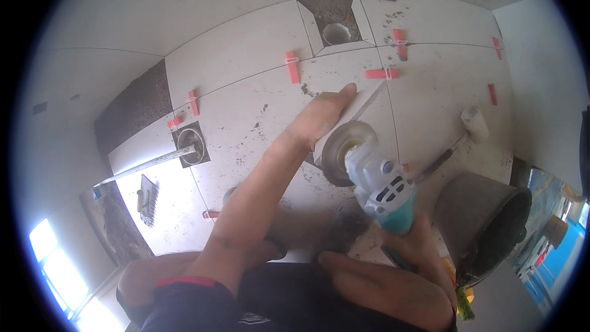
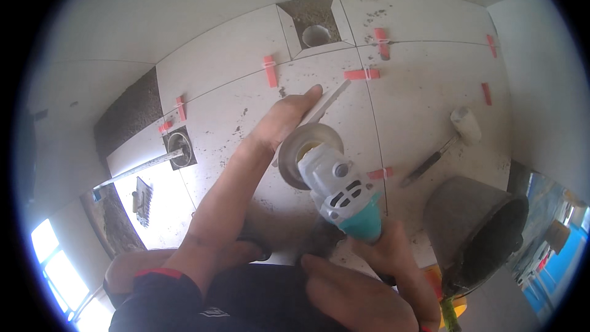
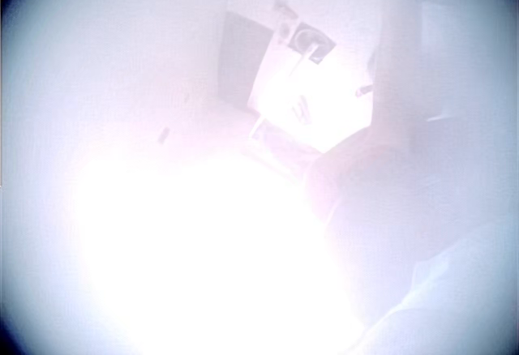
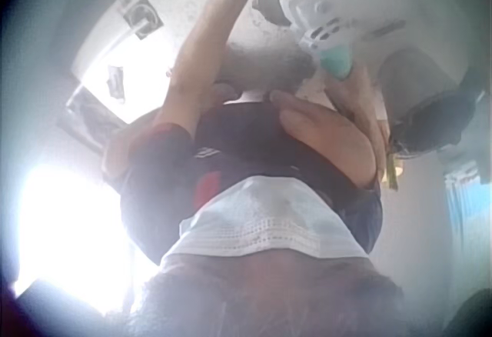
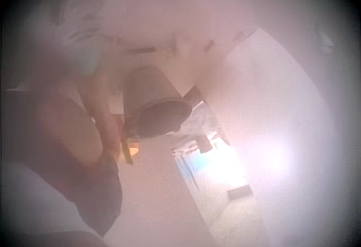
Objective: The person applies mortar to small tile pieces with a trowel, fits them into the space around a floor drain, and taps them into place using a rubber mallet. They use an angle grinder to shape a tile, apply mortar, and place the final pieces before installing a drain cover.
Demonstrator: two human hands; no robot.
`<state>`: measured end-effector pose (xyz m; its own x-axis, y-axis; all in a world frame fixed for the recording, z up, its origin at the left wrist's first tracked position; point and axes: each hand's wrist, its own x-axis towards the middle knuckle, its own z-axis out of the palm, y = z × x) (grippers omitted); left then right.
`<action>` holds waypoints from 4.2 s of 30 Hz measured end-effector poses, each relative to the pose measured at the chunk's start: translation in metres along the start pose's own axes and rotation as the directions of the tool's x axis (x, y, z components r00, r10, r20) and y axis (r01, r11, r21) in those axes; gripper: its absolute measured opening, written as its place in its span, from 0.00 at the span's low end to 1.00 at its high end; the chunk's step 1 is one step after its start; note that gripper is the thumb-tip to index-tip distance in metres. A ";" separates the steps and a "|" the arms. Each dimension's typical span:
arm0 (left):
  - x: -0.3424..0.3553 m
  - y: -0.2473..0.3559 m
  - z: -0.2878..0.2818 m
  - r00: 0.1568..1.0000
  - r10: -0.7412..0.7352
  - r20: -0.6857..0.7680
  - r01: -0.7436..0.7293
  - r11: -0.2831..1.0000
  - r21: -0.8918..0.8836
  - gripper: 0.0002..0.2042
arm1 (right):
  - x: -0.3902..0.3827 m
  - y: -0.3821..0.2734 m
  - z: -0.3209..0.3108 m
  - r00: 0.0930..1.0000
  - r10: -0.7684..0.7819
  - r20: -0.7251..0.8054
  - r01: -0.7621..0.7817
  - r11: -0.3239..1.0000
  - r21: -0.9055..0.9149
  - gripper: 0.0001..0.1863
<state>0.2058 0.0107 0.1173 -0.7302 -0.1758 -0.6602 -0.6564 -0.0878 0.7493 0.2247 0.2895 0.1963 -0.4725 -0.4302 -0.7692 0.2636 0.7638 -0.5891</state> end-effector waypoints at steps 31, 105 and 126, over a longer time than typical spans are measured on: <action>0.007 -0.023 -0.030 0.890 0.290 0.353 0.068 0.679 -0.731 0.27 | 0.075 0.029 -0.036 0.926 0.158 -0.344 0.203 0.560 0.803 0.14; 0.024 -0.048 0.011 0.942 0.331 -0.049 -0.302 0.780 -0.548 0.33 | 0.227 0.016 -0.051 0.887 0.142 -0.439 0.224 0.699 0.679 0.27; -0.006 0.046 0.059 0.882 0.358 0.307 -0.196 0.871 -0.451 0.29 | -0.222 0.096 -0.075 0.623 0.509 -0.594 -0.770 0.266 -0.579 0.18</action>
<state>0.1683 0.0657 0.1528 -0.9369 0.1150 -0.3300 -0.3430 -0.4839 0.8051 0.2921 0.4945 0.3295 -0.6599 0.4065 -0.6319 -0.0532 0.8136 0.5790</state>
